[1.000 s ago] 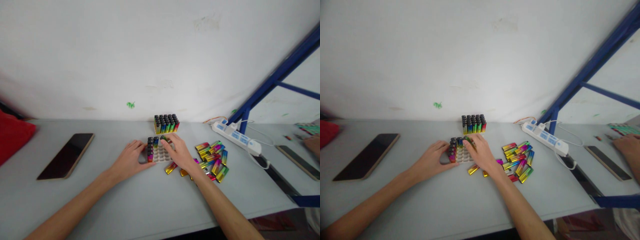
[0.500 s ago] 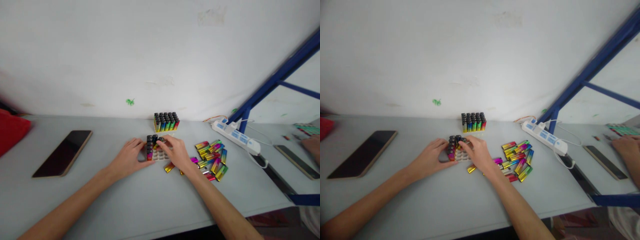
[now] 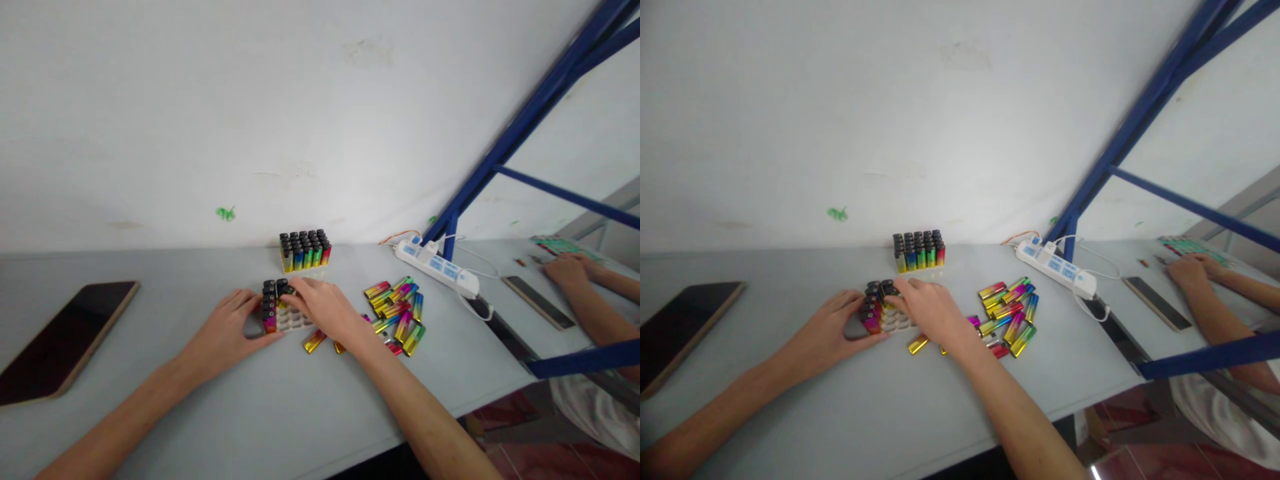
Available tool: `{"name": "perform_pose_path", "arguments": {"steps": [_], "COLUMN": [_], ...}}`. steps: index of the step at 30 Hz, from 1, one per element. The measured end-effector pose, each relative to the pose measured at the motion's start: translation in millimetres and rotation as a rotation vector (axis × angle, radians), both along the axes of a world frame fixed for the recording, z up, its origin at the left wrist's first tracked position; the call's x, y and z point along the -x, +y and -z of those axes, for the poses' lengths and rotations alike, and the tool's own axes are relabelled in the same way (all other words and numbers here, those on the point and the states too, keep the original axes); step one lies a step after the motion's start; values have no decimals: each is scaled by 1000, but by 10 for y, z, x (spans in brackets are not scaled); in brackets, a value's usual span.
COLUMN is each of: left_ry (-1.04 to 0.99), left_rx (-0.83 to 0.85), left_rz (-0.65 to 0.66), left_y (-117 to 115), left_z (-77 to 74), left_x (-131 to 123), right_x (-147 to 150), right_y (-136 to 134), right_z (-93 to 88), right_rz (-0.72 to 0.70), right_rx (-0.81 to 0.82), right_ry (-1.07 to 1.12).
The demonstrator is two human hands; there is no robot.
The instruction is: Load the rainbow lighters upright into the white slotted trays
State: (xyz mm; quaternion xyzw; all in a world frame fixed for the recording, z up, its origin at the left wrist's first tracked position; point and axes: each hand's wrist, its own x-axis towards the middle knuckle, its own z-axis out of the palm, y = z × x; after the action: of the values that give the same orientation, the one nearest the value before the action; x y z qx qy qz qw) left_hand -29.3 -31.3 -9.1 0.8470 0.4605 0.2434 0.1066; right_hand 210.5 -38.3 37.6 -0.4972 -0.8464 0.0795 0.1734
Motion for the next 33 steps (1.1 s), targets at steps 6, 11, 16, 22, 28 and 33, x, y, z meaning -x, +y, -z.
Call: {"name": "perform_pose_path", "arguments": {"steps": [6, 11, 16, 22, 28, 33], "left_ry": [-37, -14, 39, 23, 19, 12], "left_rx": [-26, -50, 0, 78, 88, 133], "left_rz": [9, 14, 11, -5, -4, -6], "left_y": [25, 36, 20, 22, 41, 28], "left_z": [30, 53, -7, -96, -150, -144], "left_x": [11, 15, -6, -46, -63, -63], "right_x": [-36, -891, -1999, -2548, -2436, -2373], "right_y": [-38, -101, -347, -518, -457, -462], "right_z": [-92, -100, 15, 195, 164, 58], "right_rz": [57, 153, 288, 280, 315, 321], "right_rx": [34, -47, -114, -2, 23, 19], "right_ry": [6, 201, 115, 31, 12, 145]}}
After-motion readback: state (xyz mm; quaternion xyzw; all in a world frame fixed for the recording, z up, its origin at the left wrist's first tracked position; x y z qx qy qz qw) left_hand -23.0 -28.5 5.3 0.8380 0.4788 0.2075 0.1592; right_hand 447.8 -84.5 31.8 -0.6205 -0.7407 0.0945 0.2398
